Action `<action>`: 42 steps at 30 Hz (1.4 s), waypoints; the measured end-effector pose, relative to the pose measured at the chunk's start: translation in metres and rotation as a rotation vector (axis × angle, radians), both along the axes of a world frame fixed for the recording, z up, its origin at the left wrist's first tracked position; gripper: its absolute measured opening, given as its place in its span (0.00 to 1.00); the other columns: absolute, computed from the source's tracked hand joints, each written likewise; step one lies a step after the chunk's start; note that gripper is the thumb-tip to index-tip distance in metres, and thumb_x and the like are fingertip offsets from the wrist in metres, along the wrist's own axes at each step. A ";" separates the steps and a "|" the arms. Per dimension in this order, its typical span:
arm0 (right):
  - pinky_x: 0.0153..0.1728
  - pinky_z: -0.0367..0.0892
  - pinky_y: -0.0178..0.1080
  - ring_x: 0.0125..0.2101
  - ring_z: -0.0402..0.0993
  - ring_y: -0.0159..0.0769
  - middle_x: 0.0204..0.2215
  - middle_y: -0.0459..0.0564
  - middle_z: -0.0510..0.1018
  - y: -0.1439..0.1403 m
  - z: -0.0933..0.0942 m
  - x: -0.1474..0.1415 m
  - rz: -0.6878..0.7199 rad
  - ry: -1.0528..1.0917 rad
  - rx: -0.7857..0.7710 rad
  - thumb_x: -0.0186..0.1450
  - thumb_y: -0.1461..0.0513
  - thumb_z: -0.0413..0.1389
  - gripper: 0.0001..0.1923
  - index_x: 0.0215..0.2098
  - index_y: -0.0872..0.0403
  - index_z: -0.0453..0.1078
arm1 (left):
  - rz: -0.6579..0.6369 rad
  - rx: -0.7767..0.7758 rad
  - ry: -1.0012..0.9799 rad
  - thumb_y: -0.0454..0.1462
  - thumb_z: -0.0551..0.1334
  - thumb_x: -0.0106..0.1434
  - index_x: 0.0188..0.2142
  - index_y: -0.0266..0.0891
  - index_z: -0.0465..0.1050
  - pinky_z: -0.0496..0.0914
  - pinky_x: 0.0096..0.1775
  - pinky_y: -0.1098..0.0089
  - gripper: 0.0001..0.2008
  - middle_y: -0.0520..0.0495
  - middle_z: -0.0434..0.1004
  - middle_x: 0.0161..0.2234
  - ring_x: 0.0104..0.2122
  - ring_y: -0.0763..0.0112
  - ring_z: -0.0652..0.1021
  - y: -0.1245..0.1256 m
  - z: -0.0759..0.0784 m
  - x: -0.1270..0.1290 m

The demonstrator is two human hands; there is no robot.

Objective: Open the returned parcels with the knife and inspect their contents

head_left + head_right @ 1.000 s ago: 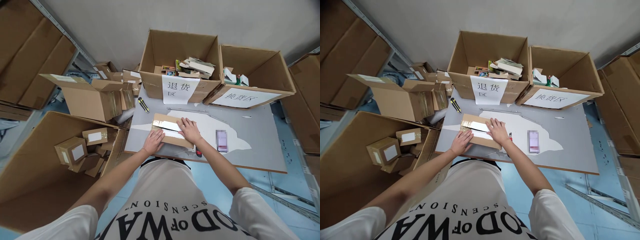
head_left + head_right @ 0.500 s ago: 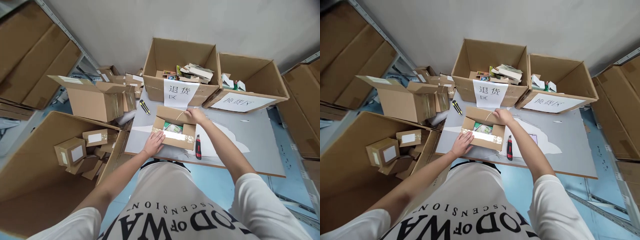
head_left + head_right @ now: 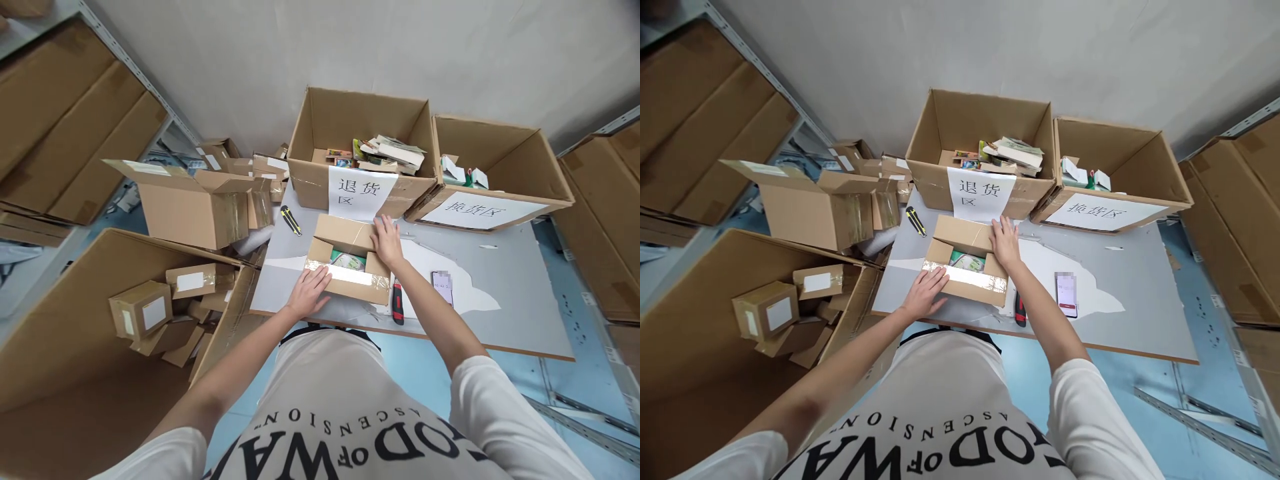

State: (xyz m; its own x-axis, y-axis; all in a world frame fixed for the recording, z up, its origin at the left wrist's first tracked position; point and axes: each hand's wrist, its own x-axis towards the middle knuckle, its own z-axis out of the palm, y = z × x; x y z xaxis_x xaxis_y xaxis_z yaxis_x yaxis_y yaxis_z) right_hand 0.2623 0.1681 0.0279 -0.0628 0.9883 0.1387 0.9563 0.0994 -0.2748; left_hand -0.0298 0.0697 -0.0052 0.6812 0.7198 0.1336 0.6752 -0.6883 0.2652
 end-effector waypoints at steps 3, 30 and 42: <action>0.60 0.45 0.62 0.66 0.44 0.50 0.64 0.64 0.55 -0.032 0.015 -0.004 0.185 -0.005 0.105 0.69 0.63 0.40 0.25 0.63 0.59 0.56 | 0.007 -0.051 -0.085 0.46 0.58 0.62 0.64 0.37 0.55 0.58 0.59 0.54 0.33 0.34 0.58 0.63 0.63 0.55 0.62 0.010 0.012 -0.010; 0.38 0.68 0.39 0.40 0.77 0.42 0.42 0.61 0.78 -0.133 0.047 -0.105 0.306 -0.307 -0.367 0.67 0.69 0.41 0.18 0.51 0.54 0.66 | -0.336 -0.176 0.245 0.58 0.64 0.49 0.67 0.28 0.41 0.42 0.63 0.52 0.57 0.26 0.44 0.67 0.66 0.50 0.51 0.133 0.021 -0.058; 0.61 0.56 0.49 0.65 0.52 0.43 0.65 0.59 0.56 -0.191 -0.049 -0.081 0.566 -0.156 -0.229 0.64 0.71 0.45 0.30 0.65 0.57 0.55 | -0.312 -0.166 0.328 0.41 0.63 0.50 0.67 0.30 0.38 0.44 0.63 0.53 0.51 0.30 0.41 0.68 0.67 0.53 0.50 0.125 0.028 -0.057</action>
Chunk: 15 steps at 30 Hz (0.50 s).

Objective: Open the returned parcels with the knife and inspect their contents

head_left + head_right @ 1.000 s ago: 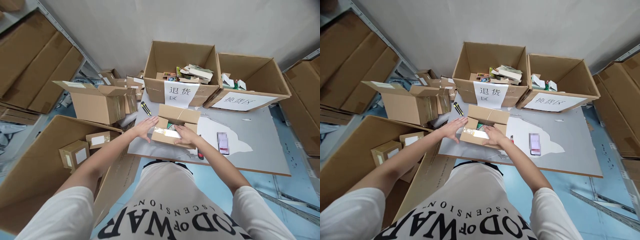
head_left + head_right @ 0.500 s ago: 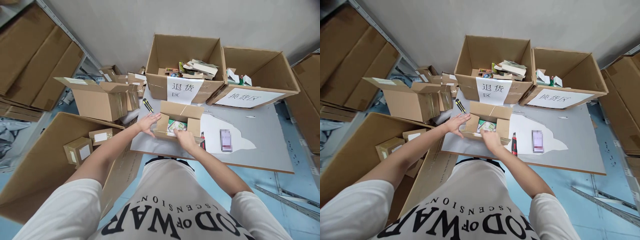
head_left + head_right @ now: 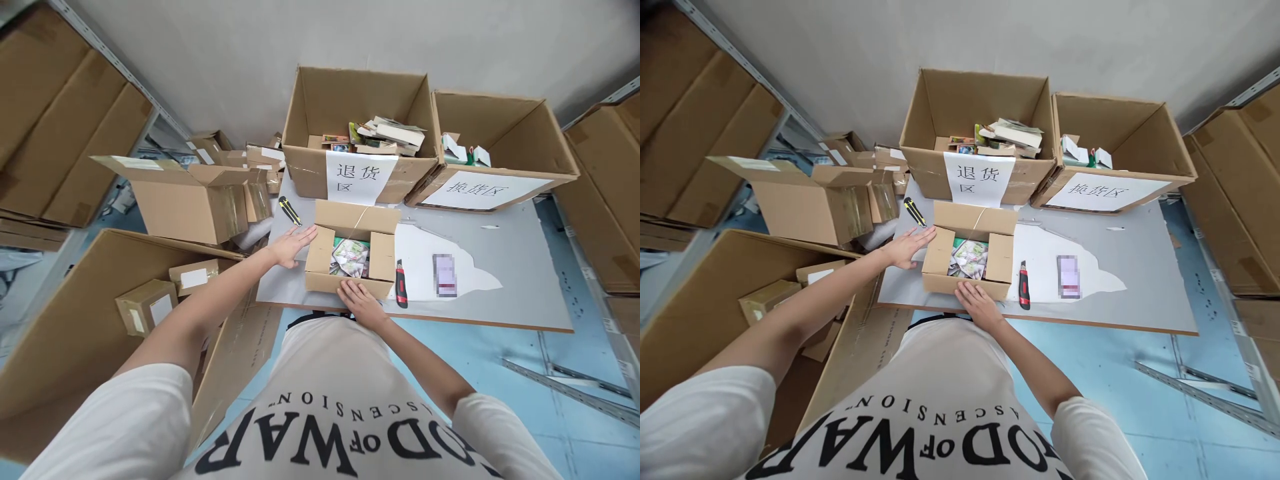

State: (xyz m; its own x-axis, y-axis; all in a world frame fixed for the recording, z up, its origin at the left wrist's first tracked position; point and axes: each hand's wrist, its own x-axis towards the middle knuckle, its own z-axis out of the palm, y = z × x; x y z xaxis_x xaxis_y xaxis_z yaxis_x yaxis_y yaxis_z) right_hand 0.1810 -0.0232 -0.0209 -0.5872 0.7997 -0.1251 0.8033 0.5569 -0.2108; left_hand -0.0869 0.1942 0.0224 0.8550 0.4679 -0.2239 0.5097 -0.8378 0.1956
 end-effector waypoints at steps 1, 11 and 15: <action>0.61 0.56 0.50 0.65 0.51 0.44 0.65 0.60 0.56 -0.001 0.006 0.003 0.010 0.036 0.002 0.64 0.71 0.45 0.29 0.64 0.57 0.56 | 0.014 0.009 0.006 0.40 0.62 0.50 0.67 0.31 0.40 0.44 0.63 0.52 0.49 0.31 0.43 0.68 0.67 0.52 0.50 -0.001 0.003 0.001; 0.48 0.69 0.41 0.49 0.74 0.42 0.52 0.56 0.76 0.092 0.108 0.021 -0.178 0.043 -0.136 0.66 0.68 0.46 0.21 0.55 0.54 0.68 | -0.193 0.039 -0.080 0.40 0.55 0.62 0.41 0.39 0.77 0.58 0.58 0.55 0.15 0.38 0.78 0.45 0.49 0.56 0.75 -0.032 0.035 0.093; 0.38 0.72 0.44 0.39 0.79 0.48 0.39 0.64 0.81 0.125 0.099 -0.007 -0.103 -0.273 -0.259 0.62 0.69 0.50 0.14 0.41 0.61 0.76 | -0.209 0.042 0.195 0.38 0.60 0.58 0.29 0.40 0.79 0.63 0.52 0.56 0.08 0.39 0.81 0.31 0.36 0.57 0.79 -0.045 0.019 0.126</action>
